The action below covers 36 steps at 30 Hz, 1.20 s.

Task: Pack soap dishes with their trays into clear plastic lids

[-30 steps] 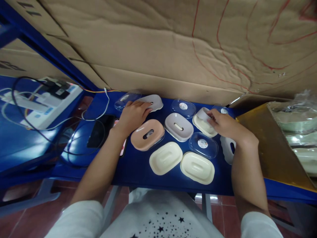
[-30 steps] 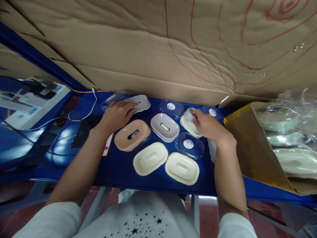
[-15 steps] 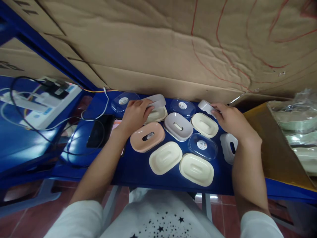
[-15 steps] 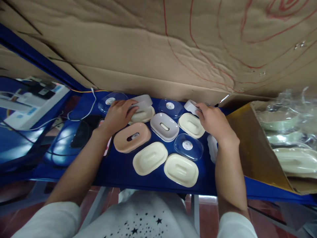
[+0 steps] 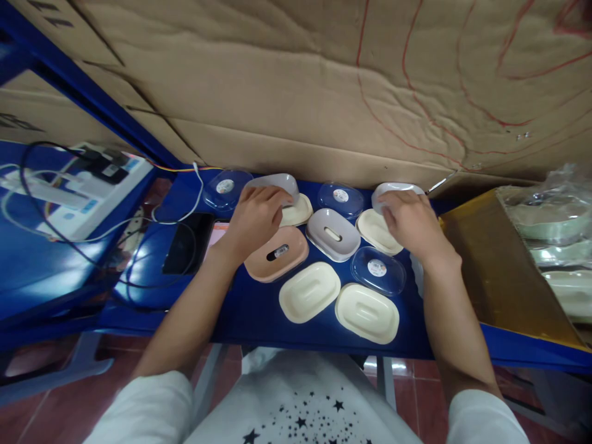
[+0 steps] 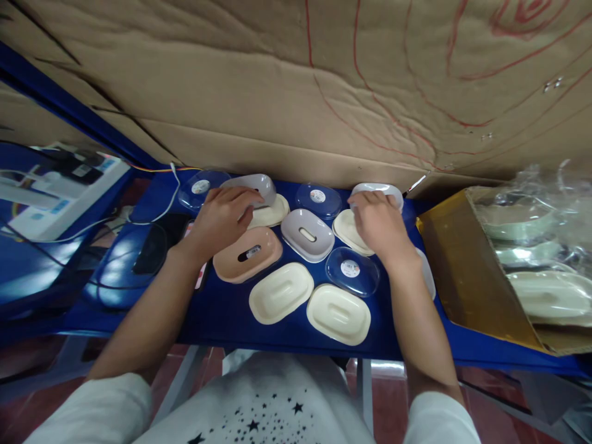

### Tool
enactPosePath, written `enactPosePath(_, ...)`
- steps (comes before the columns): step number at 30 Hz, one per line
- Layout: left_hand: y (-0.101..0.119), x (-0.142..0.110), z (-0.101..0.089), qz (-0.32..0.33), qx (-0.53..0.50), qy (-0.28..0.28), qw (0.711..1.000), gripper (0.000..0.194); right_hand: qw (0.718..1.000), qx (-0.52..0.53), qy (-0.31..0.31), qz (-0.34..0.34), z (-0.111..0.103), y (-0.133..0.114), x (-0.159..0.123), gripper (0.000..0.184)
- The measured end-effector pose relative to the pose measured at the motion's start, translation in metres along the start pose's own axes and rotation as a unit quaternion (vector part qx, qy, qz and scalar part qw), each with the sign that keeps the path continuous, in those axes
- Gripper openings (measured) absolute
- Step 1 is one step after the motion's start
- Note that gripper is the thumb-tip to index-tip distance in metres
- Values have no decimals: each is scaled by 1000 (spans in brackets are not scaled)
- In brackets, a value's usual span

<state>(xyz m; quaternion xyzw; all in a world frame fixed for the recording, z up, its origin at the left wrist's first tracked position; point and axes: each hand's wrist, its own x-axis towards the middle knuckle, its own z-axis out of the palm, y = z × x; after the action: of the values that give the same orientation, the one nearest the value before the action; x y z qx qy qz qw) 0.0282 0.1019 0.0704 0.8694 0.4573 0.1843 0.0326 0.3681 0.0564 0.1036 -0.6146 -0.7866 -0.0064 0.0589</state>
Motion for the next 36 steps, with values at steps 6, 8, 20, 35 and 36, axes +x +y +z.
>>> enactPosePath(6, 50, -62, -16, 30, -20, -53, 998, 24, 973, 104, -129, -162, 22, -74, -13, 41)
enactPosePath(8, 56, -85, -12, 16, 1, -51, 999, 38, 974, 98, -130, -161, 29, -83, -14, 39)
enactPosePath(20, 50, -79, -27, -10, -61, 105, 992, 21, 985, 150, 7, -83, -27, -12, -34, 33)
enactPosePath(35, 44, -16, 13, 58, 5, 14, 998, 26, 996, 26, 72, 48, 29, 13, -115, 37)
enactPosePath(36, 47, -24, 10, 61, 5, 23, 998, 24, 995, 22, 79, 53, 31, 12, -120, 37)
